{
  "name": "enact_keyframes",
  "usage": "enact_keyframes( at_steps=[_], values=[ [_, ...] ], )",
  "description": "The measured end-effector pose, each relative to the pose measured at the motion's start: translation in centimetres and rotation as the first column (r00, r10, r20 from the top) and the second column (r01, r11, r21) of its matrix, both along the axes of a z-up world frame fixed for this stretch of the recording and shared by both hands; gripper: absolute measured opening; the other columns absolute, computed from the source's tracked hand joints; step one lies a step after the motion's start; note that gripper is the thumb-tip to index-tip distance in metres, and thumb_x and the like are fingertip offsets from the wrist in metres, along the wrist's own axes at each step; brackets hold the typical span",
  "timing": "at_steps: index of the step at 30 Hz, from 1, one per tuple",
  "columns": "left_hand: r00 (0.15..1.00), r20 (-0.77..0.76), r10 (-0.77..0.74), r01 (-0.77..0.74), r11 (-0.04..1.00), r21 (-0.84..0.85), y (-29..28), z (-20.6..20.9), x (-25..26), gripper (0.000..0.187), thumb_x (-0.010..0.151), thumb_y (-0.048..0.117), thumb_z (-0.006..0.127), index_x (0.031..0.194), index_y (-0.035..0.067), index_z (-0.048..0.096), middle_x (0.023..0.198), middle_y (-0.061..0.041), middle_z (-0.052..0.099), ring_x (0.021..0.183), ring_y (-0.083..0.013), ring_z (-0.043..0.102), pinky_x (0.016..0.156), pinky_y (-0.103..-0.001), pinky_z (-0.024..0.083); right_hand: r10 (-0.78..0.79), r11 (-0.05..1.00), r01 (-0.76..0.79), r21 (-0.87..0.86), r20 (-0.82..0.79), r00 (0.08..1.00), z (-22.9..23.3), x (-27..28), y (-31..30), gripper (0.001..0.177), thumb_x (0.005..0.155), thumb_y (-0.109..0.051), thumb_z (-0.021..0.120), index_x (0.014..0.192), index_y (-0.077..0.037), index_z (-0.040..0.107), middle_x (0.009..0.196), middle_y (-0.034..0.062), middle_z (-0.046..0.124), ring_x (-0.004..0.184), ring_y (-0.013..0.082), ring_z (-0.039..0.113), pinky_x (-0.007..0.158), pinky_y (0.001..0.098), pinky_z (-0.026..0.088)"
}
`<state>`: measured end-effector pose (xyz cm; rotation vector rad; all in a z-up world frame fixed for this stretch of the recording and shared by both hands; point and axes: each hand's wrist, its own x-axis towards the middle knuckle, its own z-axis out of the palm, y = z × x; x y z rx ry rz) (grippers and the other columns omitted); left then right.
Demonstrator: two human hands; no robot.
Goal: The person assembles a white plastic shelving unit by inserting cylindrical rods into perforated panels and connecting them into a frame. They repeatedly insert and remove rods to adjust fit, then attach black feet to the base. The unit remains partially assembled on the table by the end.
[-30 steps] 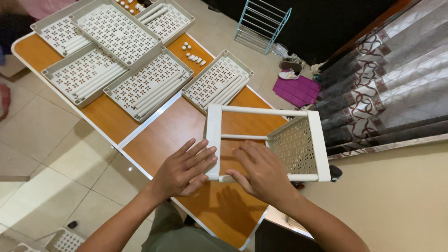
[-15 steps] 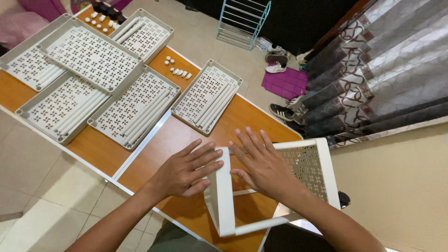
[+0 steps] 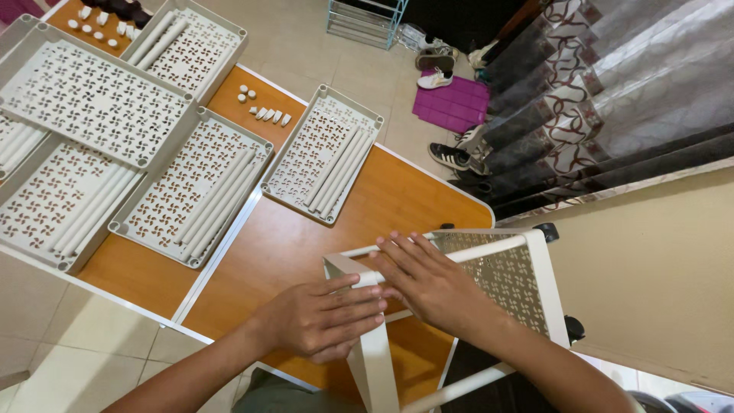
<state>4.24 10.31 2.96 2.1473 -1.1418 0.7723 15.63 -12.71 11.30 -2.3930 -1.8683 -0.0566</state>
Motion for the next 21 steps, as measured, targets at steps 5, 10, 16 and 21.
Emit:
enact_keyframes(
  at_steps=[5,10,16,21],
  values=[
    [0.999,0.031,-0.006,0.006,1.0,0.008,0.5,-0.1,0.5,0.05,0.089,0.02,0.076,0.134,0.002,0.067,0.144,-0.012,0.064,0.139,-0.0242,0.059,0.123,-0.044,0.04,-0.004,1.0,0.003,-0.002,-0.068,0.998,-0.1,0.1,0.2,0.055,0.093,-0.024,0.066,0.142,-0.002,0.053,0.145,0.0215,0.056,0.136,0.0379,0.053,0.113,0.0486,0.041],
    [0.999,0.014,-0.044,0.044,0.999,-0.025,1.3,-0.5,0.9,0.05,0.09,0.023,0.079,0.133,0.001,0.067,0.141,-0.012,0.065,0.135,-0.0246,0.06,0.12,-0.044,0.042,-0.021,1.0,0.021,0.0,-0.134,0.991,-0.4,0.3,0.9,0.057,0.088,-0.022,0.069,0.14,-0.004,0.056,0.132,0.0182,0.063,0.119,0.0342,0.062,0.1,0.0447,0.05],
    [1.0,-0.005,-0.011,0.01,0.999,-0.045,1.9,-0.9,0.9,0.048,0.091,0.027,0.08,0.132,0.005,0.07,0.141,-0.009,0.066,0.136,-0.0221,0.06,0.12,-0.043,0.043,-0.012,1.0,0.009,-0.017,-0.176,0.984,-0.3,1.0,2.0,0.05,0.085,-0.017,0.071,0.133,-0.005,0.062,0.092,0.0057,0.065,0.086,0.0249,0.066,0.076,0.0389,0.054],
    [1.0,0.003,0.008,-0.007,0.999,-0.037,2.5,-1.0,0.9,0.047,0.093,0.029,0.08,0.132,0.006,0.069,0.142,-0.008,0.066,0.138,-0.0221,0.059,0.12,-0.042,0.043,-0.023,0.999,0.015,-0.032,-0.258,0.966,-0.3,1.5,3.0,0.034,0.084,-0.016,0.072,0.116,-0.005,0.066,0.081,0.0069,0.062,0.08,0.0262,0.067,0.068,0.0397,0.053]
  ],
)
